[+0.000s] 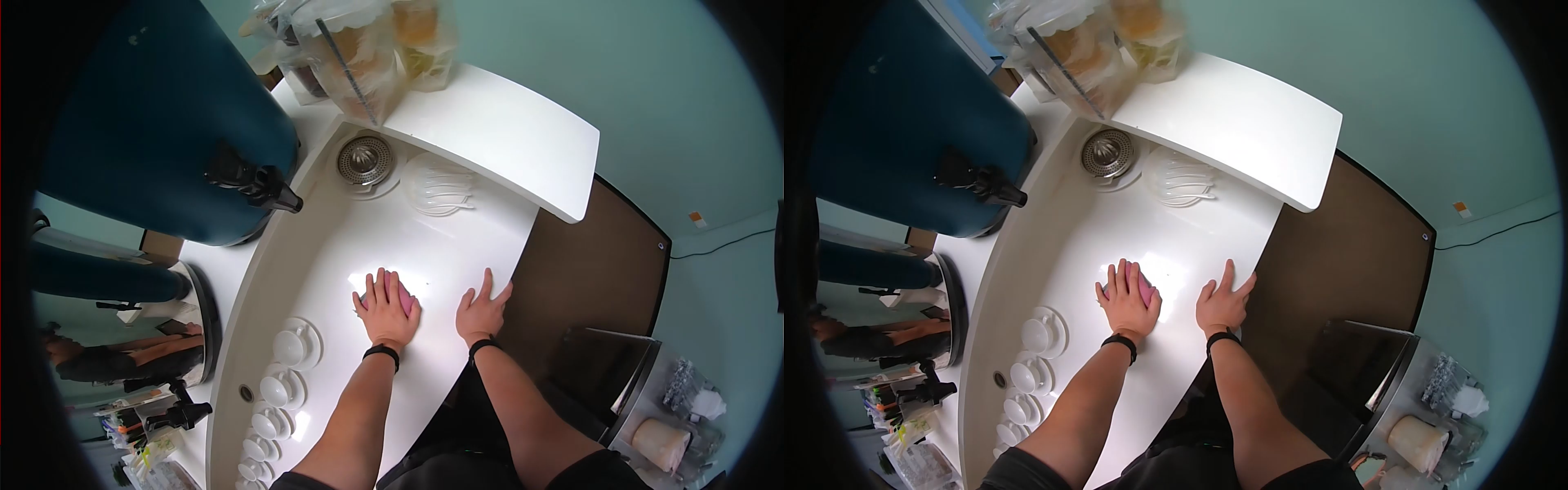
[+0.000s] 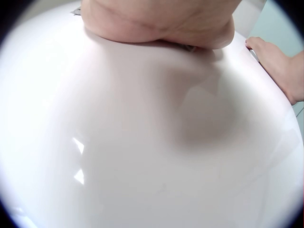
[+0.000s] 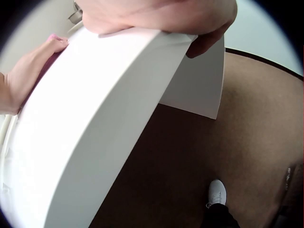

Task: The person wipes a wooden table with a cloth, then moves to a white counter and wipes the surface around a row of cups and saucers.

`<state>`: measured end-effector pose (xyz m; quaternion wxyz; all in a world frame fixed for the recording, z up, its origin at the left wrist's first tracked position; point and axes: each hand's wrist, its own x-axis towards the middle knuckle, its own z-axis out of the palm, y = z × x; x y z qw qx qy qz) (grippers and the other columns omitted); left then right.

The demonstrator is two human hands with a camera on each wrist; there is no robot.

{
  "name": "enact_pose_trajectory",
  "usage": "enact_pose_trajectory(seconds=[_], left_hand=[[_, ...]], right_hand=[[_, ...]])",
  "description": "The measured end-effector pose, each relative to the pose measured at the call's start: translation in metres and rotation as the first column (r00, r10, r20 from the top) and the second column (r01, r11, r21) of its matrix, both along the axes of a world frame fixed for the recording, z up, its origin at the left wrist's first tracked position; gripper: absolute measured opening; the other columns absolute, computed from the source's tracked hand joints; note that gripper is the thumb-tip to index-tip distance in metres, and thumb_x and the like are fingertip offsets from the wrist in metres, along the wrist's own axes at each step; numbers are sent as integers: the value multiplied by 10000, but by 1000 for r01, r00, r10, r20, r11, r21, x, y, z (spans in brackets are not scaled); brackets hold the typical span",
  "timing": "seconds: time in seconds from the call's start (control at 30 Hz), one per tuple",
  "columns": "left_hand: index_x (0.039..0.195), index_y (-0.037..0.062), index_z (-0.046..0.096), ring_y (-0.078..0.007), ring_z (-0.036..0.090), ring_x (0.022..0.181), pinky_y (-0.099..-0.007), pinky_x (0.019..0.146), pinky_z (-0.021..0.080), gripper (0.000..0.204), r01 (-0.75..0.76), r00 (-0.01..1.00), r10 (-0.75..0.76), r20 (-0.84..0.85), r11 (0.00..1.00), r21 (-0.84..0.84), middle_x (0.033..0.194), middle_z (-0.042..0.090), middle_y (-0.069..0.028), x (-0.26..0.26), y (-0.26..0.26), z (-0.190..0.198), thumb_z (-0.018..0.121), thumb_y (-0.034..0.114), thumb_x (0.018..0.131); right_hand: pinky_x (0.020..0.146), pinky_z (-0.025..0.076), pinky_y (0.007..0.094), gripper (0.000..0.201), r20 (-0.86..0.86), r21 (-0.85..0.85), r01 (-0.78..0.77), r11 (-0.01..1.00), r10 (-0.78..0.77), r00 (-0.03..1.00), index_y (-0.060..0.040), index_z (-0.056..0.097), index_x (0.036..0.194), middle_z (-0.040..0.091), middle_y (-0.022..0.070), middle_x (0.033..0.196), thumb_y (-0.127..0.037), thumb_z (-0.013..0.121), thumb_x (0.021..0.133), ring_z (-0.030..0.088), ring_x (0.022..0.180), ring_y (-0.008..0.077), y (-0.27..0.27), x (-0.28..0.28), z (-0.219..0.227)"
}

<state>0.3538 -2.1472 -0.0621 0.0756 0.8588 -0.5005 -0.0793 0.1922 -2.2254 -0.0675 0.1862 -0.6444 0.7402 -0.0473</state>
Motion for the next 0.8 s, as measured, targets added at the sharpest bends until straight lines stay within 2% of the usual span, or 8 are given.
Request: enact_pose_trajectory(seconds=[0.17,0.37,0.5,0.6,0.8], left_hand=[[1562,109,413,-390,244,1559,-687,1212,128,747,0,1000,0,-1,1000,-6,1658,354,-148,0,1,-1,587,455,923],[1562,106,411,-390,241,1561,-685,1215,124,747,4,1000,-4,6,1000,5,1662,348,-149,-1,1,0,579,453,923],[1532,116,455,-380,290,1537,-697,1198,173,746,7,998,-4,68,999,-43,1627,399,-127,-2,1,-4,623,449,886],[1543,117,445,-377,281,1543,-697,1202,162,747,4,998,-2,64,999,-38,1637,387,-129,-2,2,-6,615,446,894],[1557,117,429,-381,265,1552,-701,1206,144,754,0,999,1,48,1000,-16,1648,373,-135,-2,1,-3,606,451,904]], right_hand=[[958,561,546,627,-11,-33,-9,999,9,1000,-253,355,1610,159,312,1630,-374,506,1014,499,1343,510,1,0,-2],[1014,531,539,645,17,62,-13,998,12,1000,-250,288,1636,166,346,1611,-376,480,1033,534,1289,537,-1,0,10],[990,542,540,644,22,68,-15,998,13,1000,-252,293,1632,171,347,1610,-382,481,1030,544,1280,527,-1,0,13],[956,560,547,627,46,73,7,997,-10,999,-268,335,1613,156,320,1632,-379,498,1019,538,1291,503,-2,0,13],[941,568,544,620,51,57,6,998,-9,999,-263,348,1607,165,325,1628,-377,502,1018,546,1280,502,-1,-1,10]])
